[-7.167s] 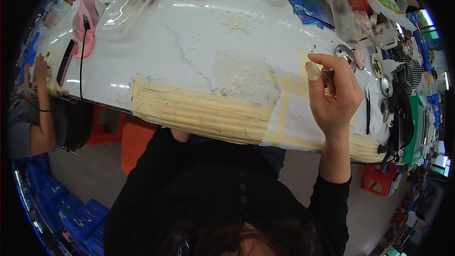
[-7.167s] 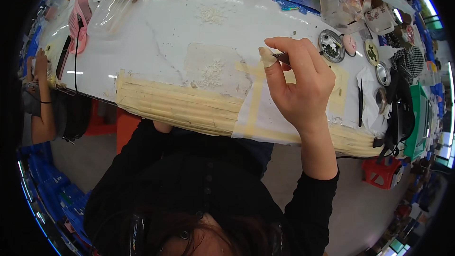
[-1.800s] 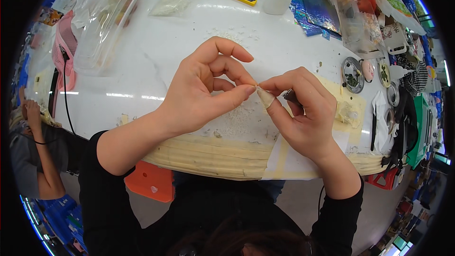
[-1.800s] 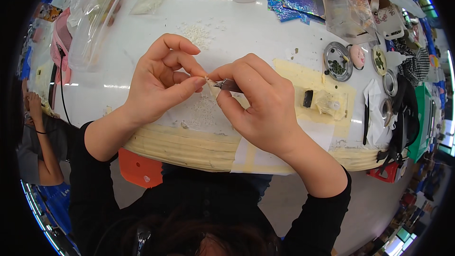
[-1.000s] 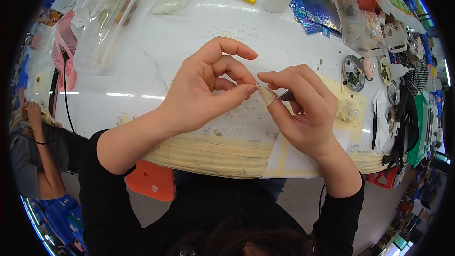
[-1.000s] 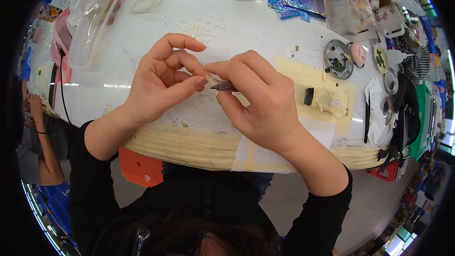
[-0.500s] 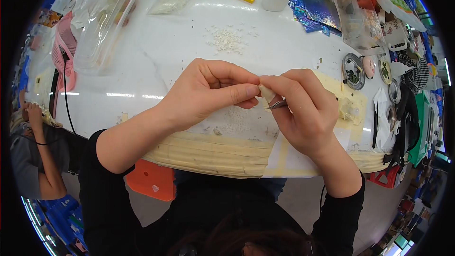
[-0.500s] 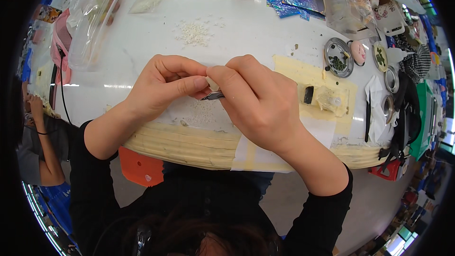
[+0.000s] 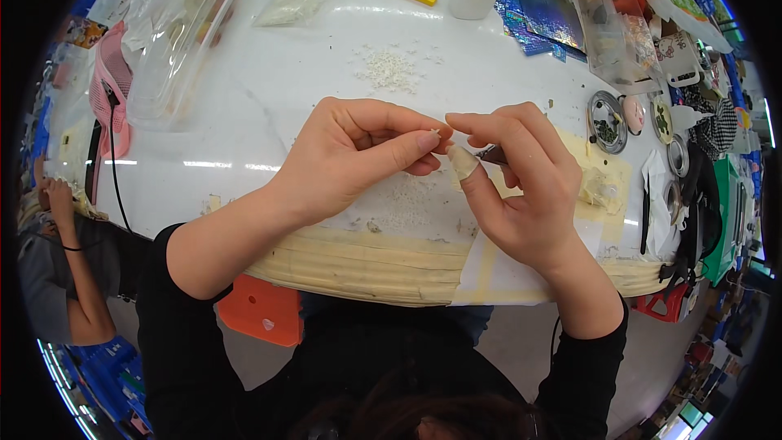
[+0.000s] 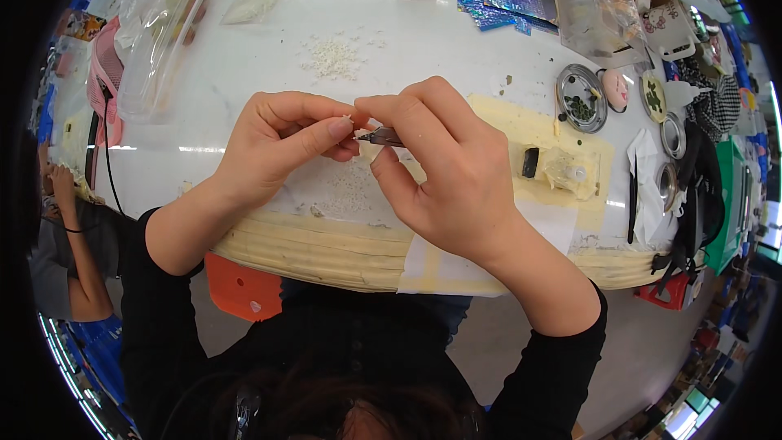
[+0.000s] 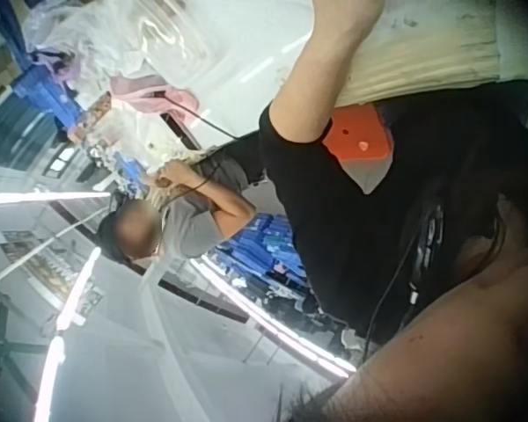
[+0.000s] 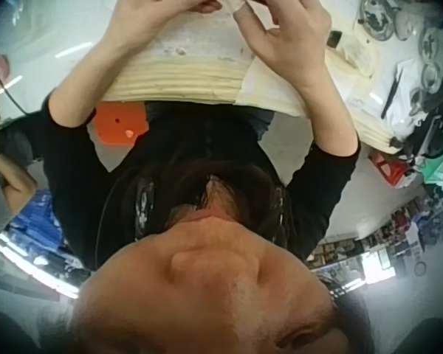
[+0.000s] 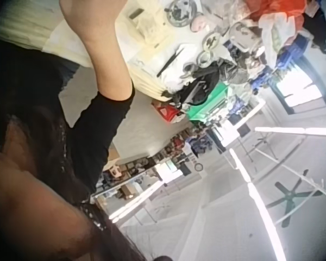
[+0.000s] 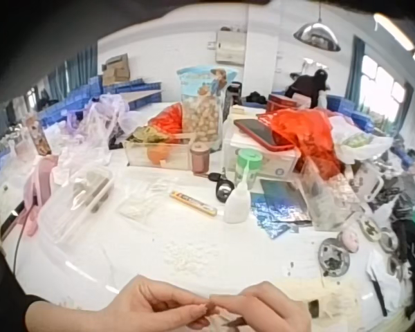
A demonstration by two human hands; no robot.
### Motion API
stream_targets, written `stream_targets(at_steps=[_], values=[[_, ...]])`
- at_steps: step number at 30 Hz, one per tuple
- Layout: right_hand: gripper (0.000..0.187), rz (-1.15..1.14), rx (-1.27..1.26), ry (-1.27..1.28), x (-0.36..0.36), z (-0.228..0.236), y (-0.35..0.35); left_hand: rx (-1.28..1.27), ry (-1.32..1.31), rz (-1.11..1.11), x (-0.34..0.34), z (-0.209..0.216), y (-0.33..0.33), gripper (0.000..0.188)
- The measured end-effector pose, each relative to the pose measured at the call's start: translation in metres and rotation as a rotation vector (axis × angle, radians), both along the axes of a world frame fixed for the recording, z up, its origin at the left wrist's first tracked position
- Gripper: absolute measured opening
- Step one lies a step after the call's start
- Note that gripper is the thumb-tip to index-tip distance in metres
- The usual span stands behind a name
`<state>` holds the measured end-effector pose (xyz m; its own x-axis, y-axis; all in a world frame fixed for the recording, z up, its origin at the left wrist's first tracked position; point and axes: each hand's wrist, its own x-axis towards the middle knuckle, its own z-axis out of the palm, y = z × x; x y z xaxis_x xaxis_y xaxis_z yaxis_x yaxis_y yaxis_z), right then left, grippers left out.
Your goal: Trimming excess material and cleaning a small plastic part using a utility knife at a workbench.
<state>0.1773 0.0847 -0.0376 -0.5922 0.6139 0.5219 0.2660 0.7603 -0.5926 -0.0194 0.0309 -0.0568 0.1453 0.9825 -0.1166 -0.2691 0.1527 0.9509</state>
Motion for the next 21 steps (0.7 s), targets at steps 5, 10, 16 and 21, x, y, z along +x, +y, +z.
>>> stream_targets(at_steps=[5,10,16,21], values=[[0.038,0.027,0.03,0.048,0.0,-0.007,0.003,0.069,0.101,-0.01,0.0,0.001,-0.002,0.018],[0.032,0.019,0.097,-0.005,0.001,-0.009,0.002,0.097,0.155,-0.034,0.002,0.002,-0.004,0.017],[0.027,0.044,0.092,-0.042,0.0,-0.01,0.002,0.059,0.163,-0.051,0.002,0.001,-0.006,0.016],[0.028,0.046,0.023,-0.073,0.0,-0.011,0.002,0.027,0.194,-0.039,0.002,0.004,-0.006,0.014]])
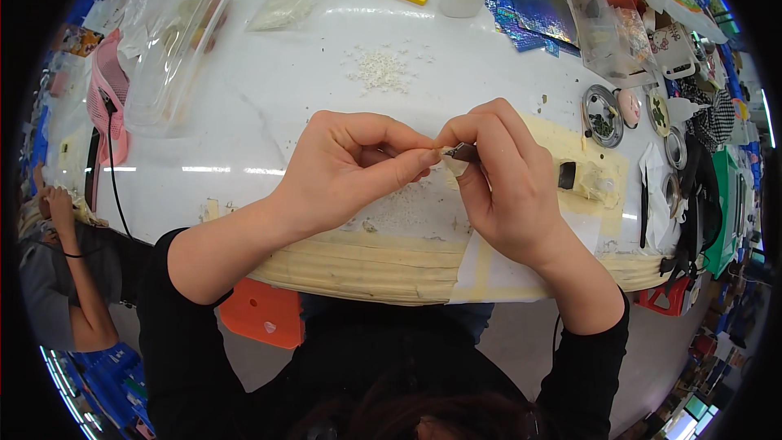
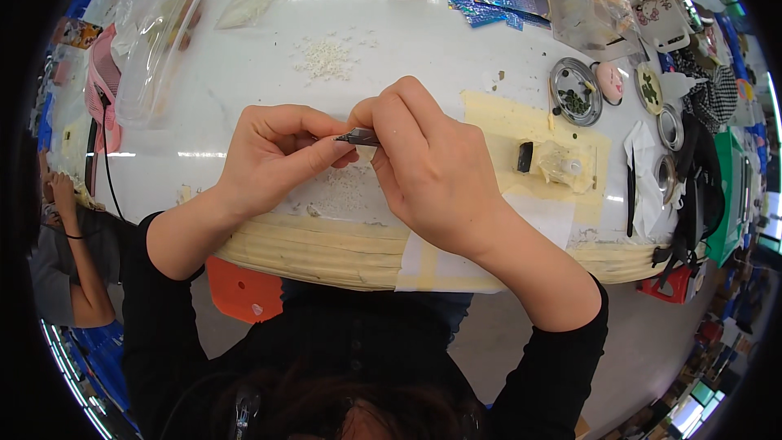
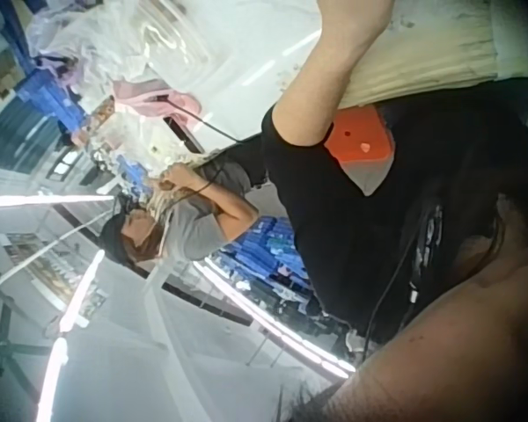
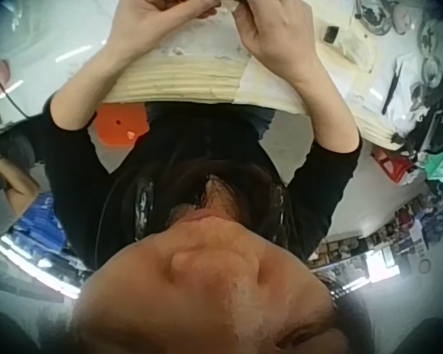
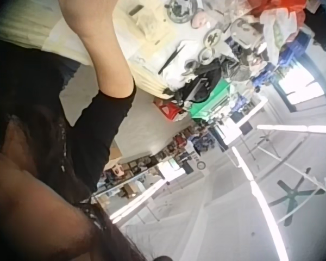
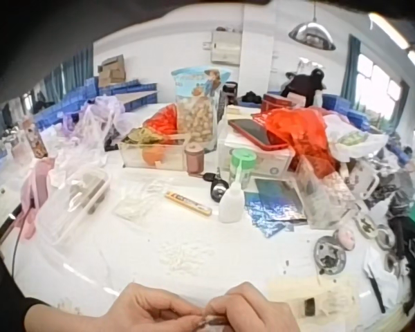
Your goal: Trimming excess material and cleaning a small plastic part using a utility knife at a workbench.
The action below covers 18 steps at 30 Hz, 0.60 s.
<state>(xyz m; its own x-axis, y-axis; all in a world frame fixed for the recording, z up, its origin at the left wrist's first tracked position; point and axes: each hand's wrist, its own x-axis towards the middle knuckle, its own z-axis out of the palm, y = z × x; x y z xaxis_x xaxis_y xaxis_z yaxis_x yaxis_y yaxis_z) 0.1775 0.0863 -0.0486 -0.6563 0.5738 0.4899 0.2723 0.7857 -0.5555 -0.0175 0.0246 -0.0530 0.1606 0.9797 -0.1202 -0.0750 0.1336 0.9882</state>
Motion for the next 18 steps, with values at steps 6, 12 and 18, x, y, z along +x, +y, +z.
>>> stream_targets(at_steps=[6,12,18], values=[[0.028,-0.006,-0.029,-0.008,0.0,0.001,-0.002,0.003,0.042,0.017,0.0,0.004,0.0,0.011],[0.025,-0.028,-0.069,0.015,-0.001,0.011,-0.002,0.096,0.051,0.03,-0.001,0.002,-0.002,0.009],[0.025,-0.019,-0.059,-0.112,0.005,0.012,-0.001,0.12,0.04,0.076,-0.001,-0.001,0.0,0.01]])
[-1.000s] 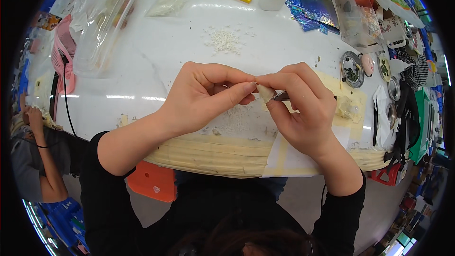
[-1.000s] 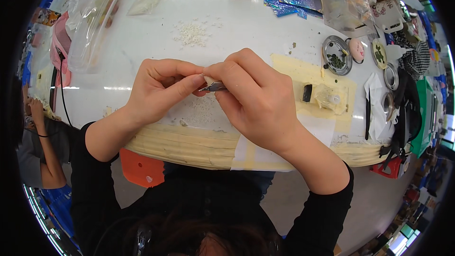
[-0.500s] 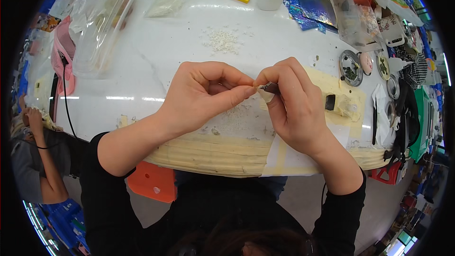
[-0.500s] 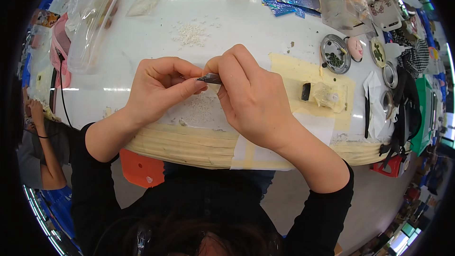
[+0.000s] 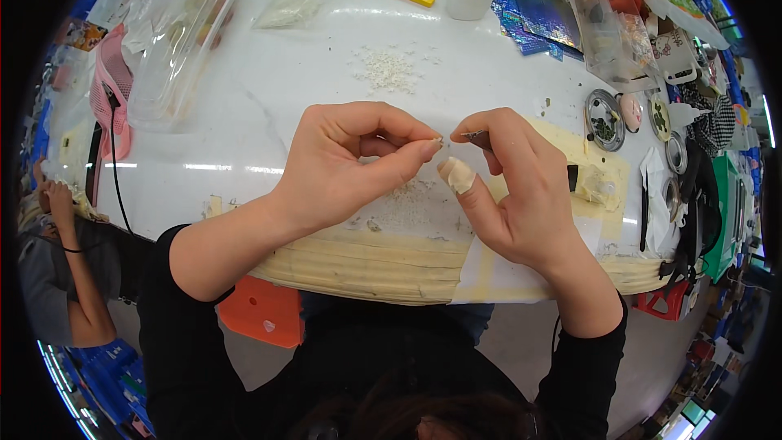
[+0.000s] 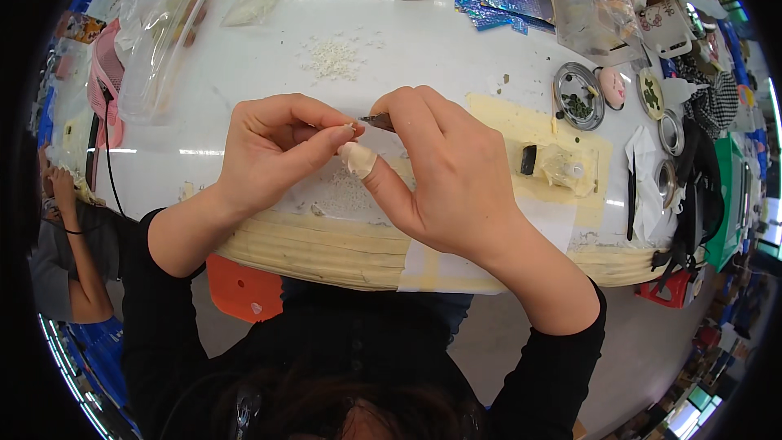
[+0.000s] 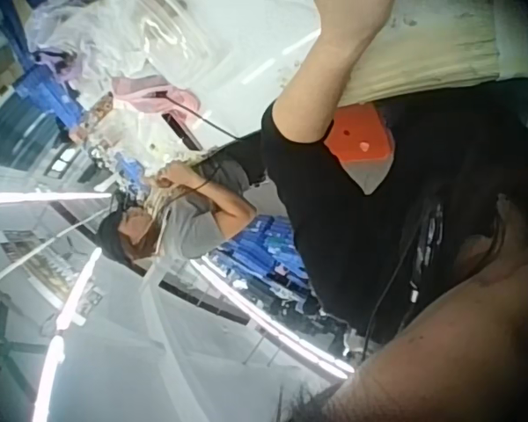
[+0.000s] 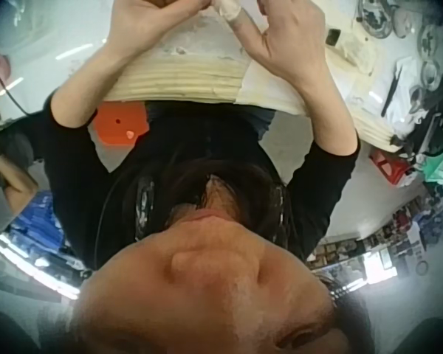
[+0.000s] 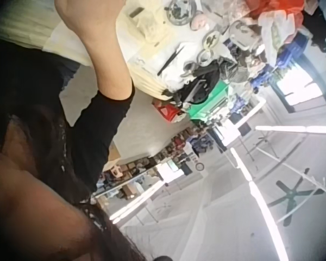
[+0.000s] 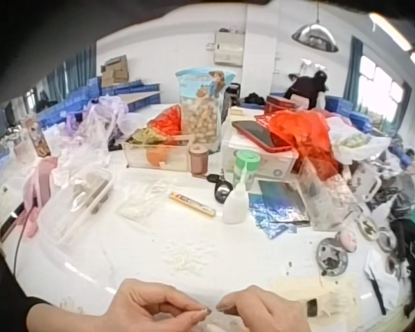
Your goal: Trimming excess material and cleaning a small plastic part using a utility knife at a workbench.
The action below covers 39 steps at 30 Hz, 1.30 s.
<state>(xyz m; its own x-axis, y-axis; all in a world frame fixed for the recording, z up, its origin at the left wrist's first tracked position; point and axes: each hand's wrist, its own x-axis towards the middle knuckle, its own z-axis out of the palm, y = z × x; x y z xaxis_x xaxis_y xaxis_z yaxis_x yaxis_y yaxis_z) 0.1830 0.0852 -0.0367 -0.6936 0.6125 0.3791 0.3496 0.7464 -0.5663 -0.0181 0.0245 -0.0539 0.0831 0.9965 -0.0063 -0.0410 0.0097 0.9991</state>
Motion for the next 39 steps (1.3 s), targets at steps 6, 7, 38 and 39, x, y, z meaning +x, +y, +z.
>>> stream_targets(at_steps=[6,7,38,39], values=[[0.022,-0.06,-0.041,-0.154,0.0001,-0.0002,-0.0039,0.075,-0.017,-0.028,0.0013,0.0005,-0.0008,0.012],[0.021,-0.062,-0.058,-0.154,-0.0007,0.0001,-0.0038,0.122,0.01,-0.026,0.0008,-0.0011,-0.0013,0.013],[0.015,0.04,-0.08,-0.07,-0.0007,-0.0033,-0.0022,0.562,0.313,-0.009,-0.0024,-0.0009,0.0041,0.025],[0.015,0.043,-0.071,-0.066,-0.0006,-0.0034,-0.002,0.614,0.348,0.0,-0.0027,-0.0012,0.0048,0.025]])
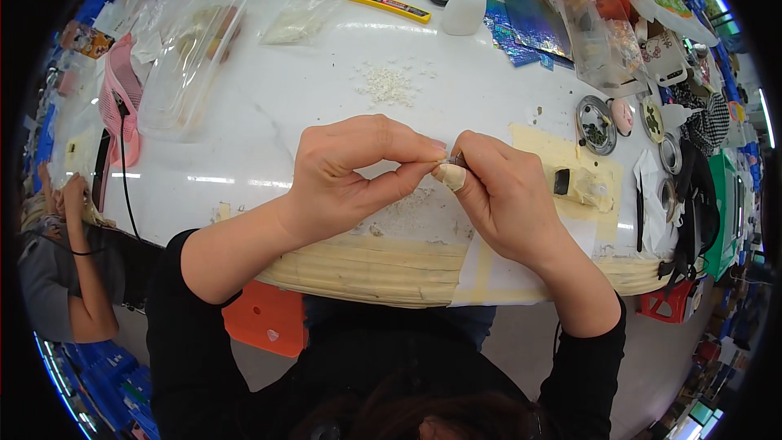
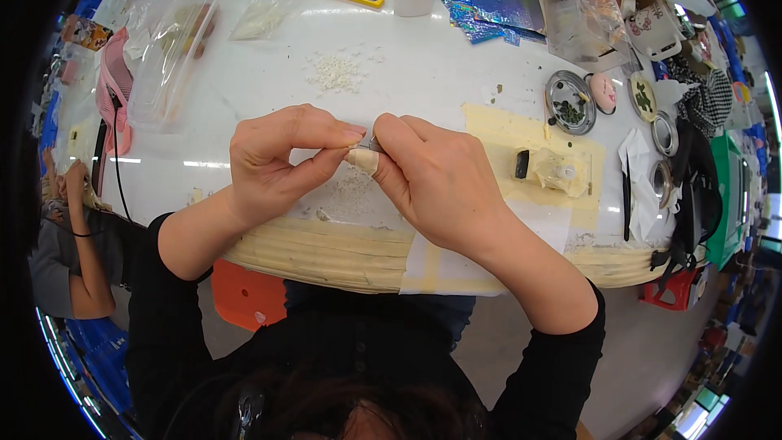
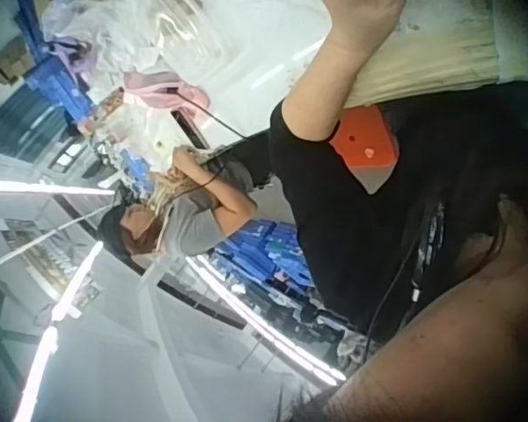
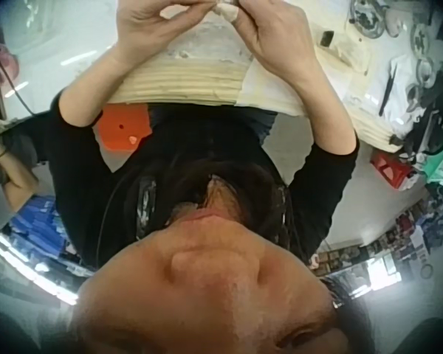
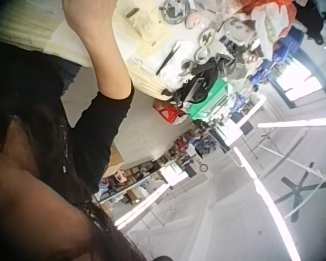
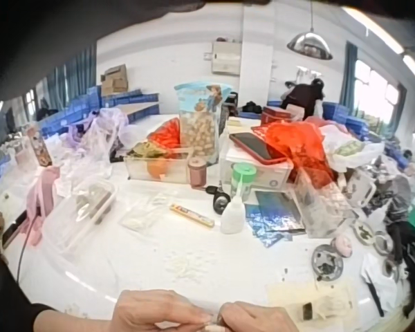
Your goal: Trimming excess material and cleaning a small plastic part using a utility knife at a workbench.
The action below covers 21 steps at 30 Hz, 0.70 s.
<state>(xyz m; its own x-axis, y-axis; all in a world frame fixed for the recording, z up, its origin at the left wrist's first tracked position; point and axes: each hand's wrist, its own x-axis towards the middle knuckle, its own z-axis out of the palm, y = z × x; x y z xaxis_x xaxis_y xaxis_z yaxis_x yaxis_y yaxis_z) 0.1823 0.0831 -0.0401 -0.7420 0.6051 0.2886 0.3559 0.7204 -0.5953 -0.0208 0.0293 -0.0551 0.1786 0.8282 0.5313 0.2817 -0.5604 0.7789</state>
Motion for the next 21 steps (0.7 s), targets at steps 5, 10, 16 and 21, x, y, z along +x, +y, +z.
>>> stream_targets(at_steps=[5,10,16,21], values=[[0.014,0.023,0.017,0.006,0.0014,-0.0002,0.0009,0.131,0.105,0.021,-0.0008,0.0015,0.0014,0.023],[0.014,0.043,0.031,0.03,0.0018,-0.0003,0.0011,0.164,0.103,0.014,-0.0001,0.0011,0.0014,0.022],[0.018,0.058,0.053,-0.006,0.0018,0.0038,-0.0007,0.117,0.092,-0.001,-0.0004,0.0003,0.0011,0.021],[0.021,0.039,0.074,0.013,0.0012,0.0035,-0.0022,0.091,0.084,0.004,0.0001,-0.0008,0.0006,0.021]])
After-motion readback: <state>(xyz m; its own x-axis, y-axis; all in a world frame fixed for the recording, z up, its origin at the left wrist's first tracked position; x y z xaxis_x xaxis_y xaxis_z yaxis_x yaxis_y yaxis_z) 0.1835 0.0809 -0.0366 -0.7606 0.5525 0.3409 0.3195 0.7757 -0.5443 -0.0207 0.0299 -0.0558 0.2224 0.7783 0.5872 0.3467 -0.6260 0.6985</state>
